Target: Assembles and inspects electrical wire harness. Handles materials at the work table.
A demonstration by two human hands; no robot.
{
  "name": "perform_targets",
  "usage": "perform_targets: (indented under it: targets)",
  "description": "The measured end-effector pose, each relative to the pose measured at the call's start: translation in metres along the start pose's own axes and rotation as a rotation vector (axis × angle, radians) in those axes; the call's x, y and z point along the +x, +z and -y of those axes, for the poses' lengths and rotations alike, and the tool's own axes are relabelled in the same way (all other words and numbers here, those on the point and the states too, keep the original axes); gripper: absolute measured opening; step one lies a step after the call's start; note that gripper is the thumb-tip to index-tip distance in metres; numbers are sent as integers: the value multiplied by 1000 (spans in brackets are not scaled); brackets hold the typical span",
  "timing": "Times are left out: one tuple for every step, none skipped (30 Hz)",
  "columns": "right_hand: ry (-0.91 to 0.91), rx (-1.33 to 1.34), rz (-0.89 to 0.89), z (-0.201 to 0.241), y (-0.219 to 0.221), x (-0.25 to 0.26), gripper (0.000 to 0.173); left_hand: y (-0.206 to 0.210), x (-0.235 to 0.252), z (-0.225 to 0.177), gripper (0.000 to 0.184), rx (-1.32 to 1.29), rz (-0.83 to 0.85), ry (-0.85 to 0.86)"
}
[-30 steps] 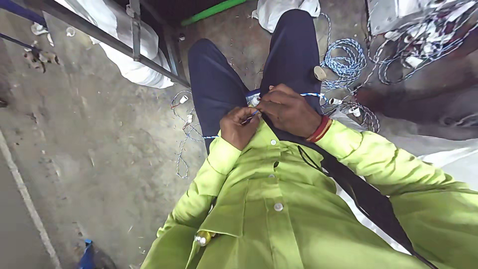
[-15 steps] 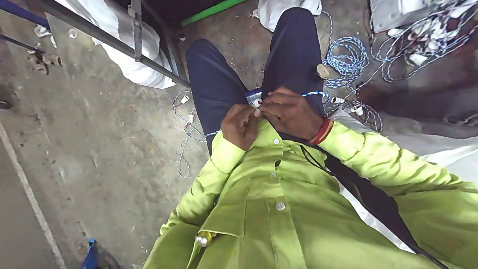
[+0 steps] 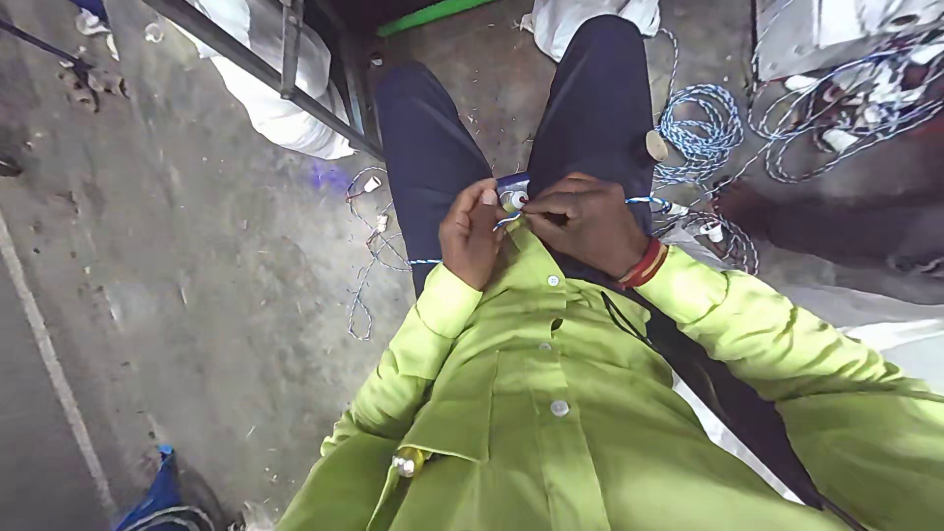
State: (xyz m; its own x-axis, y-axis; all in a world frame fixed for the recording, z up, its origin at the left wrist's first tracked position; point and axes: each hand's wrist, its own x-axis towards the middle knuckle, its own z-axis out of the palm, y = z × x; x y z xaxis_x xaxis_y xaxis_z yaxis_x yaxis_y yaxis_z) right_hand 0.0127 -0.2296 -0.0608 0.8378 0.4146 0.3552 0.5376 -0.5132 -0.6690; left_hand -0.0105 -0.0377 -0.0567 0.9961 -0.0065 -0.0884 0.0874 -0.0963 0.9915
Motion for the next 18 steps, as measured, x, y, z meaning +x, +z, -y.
perform_targets:
  targets:
    - [26,12,15,-1,-2,1,17,-1,-1,1,29,81,15,107]
    - [44,20,29,-1,-3,2,17,-1,-3,1,26,184,19,205]
    - [57,22,41,-1,-3,2,18,-1,-4,3,22,282,17,279]
    - [65,21,50,0,-4,3,18,0,-5,4,18,362,6,333]
    - [67,17,53,0,-3,4,19,1,-6,4,15,430,-16,381]
    - [70,17,59,0,-3,4,19,2,-6,4,14,480,-37,419]
    - [72,18,65,0,-3,4,19,3,-6,4,13,518,-52,444]
    - [71,18,68,0,-3,4,18,4,-7,4,13,545,-60,456]
    - [65,15,68,0,-3,3,18,6,-8,4,14,566,-64,458]
    - [49,8,62,0,-2,2,18,6,-8,3,14,582,-62,458]
    - [25,-4,50,-1,-1,1,18,7,-8,3,15,597,-54,457]
    - [-6,-23,32,-1,0,0,18,7,-7,4,16,609,-44,458]
    - [-38,-46,16,-2,1,-1,18,7,-7,3,16,621,-27,452]
    - [-67,-70,4,-2,2,-2,18,7,-7,2,16,633,-6,432]
    - [-88,-91,-7,-3,3,-3,18,6,-6,-1,15,644,18,402]
    - [-102,-109,-13,-3,3,-4,17,6,-6,-3,15,648,49,363]
    - [-112,-125,-14,-3,4,-4,17,4,-4,-6,14,638,88,309]
    - [-120,-140,-8,-3,3,-4,17,1,-2,-9,14,608,138,241]
